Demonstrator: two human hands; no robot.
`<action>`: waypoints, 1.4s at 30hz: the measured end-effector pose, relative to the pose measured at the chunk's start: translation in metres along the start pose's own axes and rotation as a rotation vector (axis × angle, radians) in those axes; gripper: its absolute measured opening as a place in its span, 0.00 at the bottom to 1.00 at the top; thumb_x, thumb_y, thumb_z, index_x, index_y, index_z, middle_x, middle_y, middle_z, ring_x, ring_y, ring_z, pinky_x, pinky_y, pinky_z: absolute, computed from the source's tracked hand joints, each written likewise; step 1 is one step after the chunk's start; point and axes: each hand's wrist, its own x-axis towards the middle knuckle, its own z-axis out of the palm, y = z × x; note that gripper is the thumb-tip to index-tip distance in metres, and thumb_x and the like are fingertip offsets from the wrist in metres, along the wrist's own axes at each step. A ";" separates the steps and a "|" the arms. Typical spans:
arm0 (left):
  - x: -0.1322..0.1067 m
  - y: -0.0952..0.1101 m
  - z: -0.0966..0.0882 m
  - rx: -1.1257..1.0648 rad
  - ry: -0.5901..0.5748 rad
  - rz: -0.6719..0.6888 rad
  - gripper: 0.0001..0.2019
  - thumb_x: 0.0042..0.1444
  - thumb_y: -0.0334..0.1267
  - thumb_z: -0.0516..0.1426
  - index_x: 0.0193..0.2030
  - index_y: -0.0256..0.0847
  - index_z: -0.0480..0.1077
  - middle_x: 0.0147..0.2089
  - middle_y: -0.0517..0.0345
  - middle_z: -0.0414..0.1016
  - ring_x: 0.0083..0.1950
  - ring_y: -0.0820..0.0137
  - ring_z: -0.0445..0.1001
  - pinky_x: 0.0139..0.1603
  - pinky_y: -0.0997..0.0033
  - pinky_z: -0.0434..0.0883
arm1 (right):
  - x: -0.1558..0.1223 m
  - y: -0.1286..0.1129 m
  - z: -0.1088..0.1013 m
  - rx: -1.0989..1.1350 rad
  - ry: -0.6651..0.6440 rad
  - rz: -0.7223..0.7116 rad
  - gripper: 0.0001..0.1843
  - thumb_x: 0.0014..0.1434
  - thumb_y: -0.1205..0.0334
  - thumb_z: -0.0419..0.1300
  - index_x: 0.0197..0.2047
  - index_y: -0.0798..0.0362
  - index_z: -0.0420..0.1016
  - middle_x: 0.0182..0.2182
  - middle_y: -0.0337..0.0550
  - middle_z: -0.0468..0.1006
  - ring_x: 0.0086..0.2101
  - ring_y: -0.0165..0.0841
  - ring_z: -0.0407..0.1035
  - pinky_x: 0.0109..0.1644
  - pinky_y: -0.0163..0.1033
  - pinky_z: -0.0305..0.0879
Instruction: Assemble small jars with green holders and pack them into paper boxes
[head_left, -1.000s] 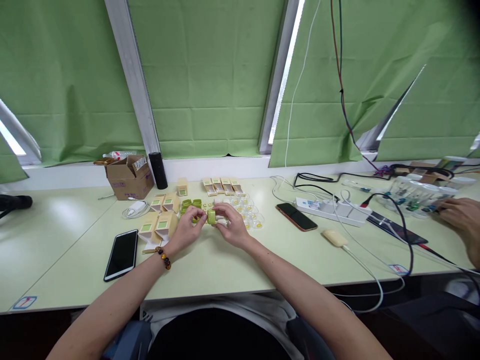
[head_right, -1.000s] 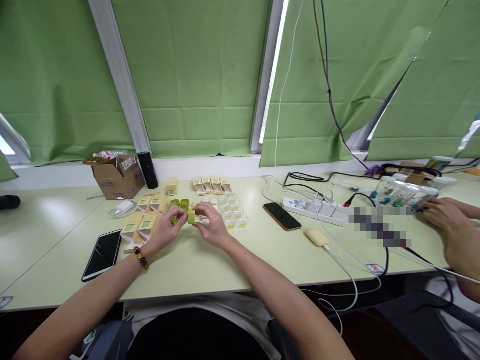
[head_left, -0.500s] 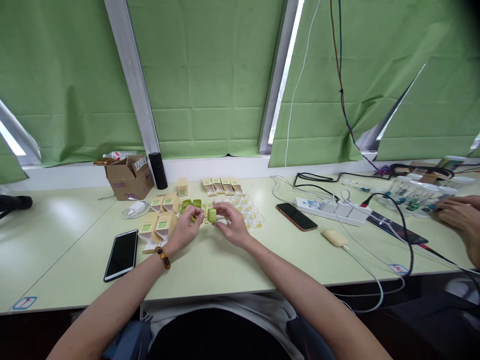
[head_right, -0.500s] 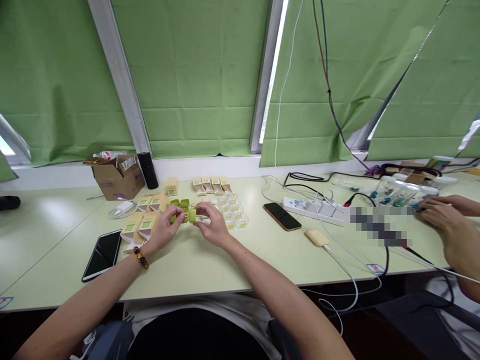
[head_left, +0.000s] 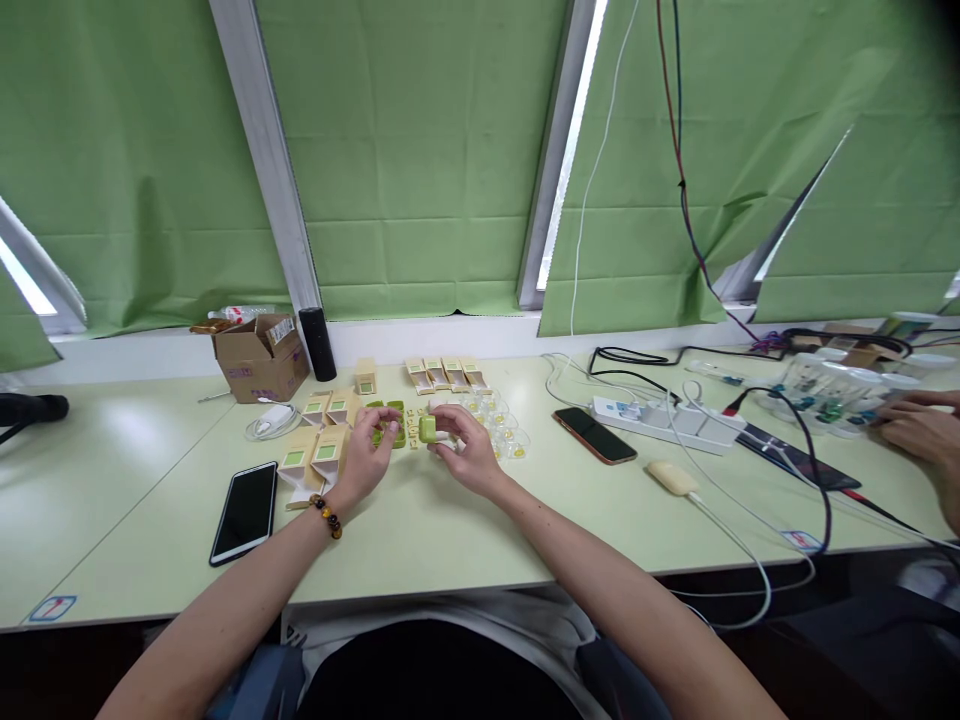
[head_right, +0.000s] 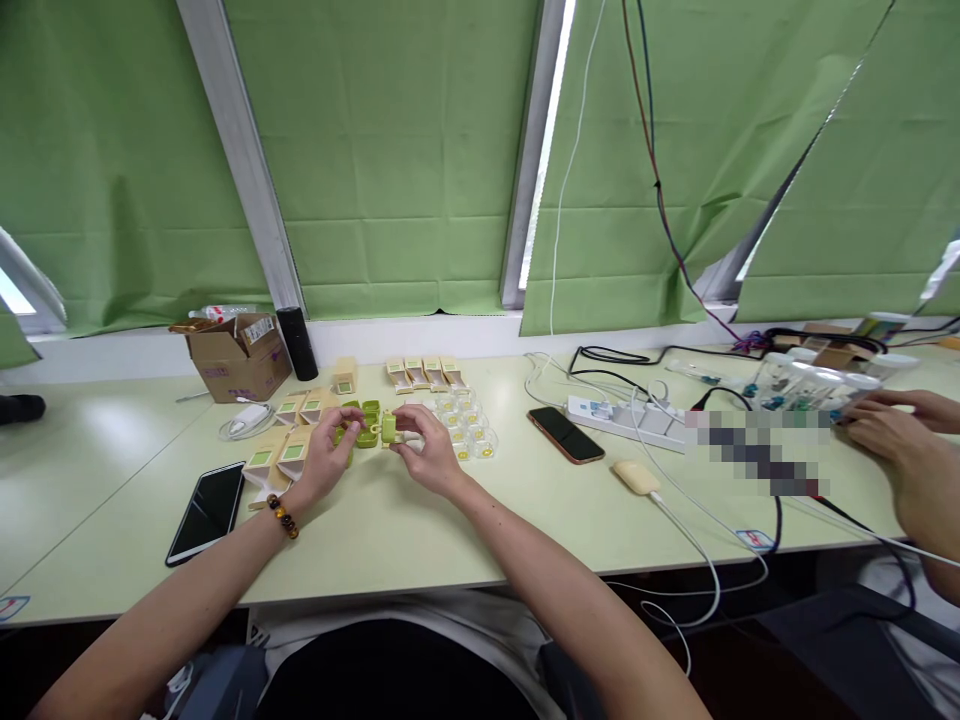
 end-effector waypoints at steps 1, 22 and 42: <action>0.000 0.001 -0.001 0.047 0.010 0.053 0.10 0.72 0.43 0.56 0.52 0.42 0.75 0.48 0.47 0.77 0.55 0.58 0.74 0.56 0.53 0.74 | 0.000 0.000 0.000 -0.011 -0.001 -0.008 0.21 0.64 0.62 0.69 0.60 0.47 0.74 0.55 0.50 0.75 0.49 0.41 0.79 0.57 0.51 0.83; -0.004 -0.002 0.006 0.226 -0.079 0.411 0.23 0.64 0.37 0.66 0.64 0.44 0.71 0.56 0.46 0.78 0.60 0.53 0.68 0.63 0.45 0.72 | 0.000 -0.010 -0.006 -0.344 -0.041 -0.374 0.22 0.68 0.68 0.61 0.64 0.49 0.69 0.55 0.58 0.77 0.58 0.49 0.73 0.59 0.59 0.78; -0.006 0.003 0.003 0.236 -0.053 0.425 0.20 0.66 0.37 0.64 0.64 0.45 0.72 0.55 0.46 0.78 0.61 0.52 0.70 0.62 0.42 0.72 | 0.000 -0.007 -0.010 -0.500 -0.131 -0.456 0.21 0.71 0.68 0.56 0.64 0.47 0.72 0.58 0.60 0.74 0.57 0.50 0.73 0.56 0.60 0.79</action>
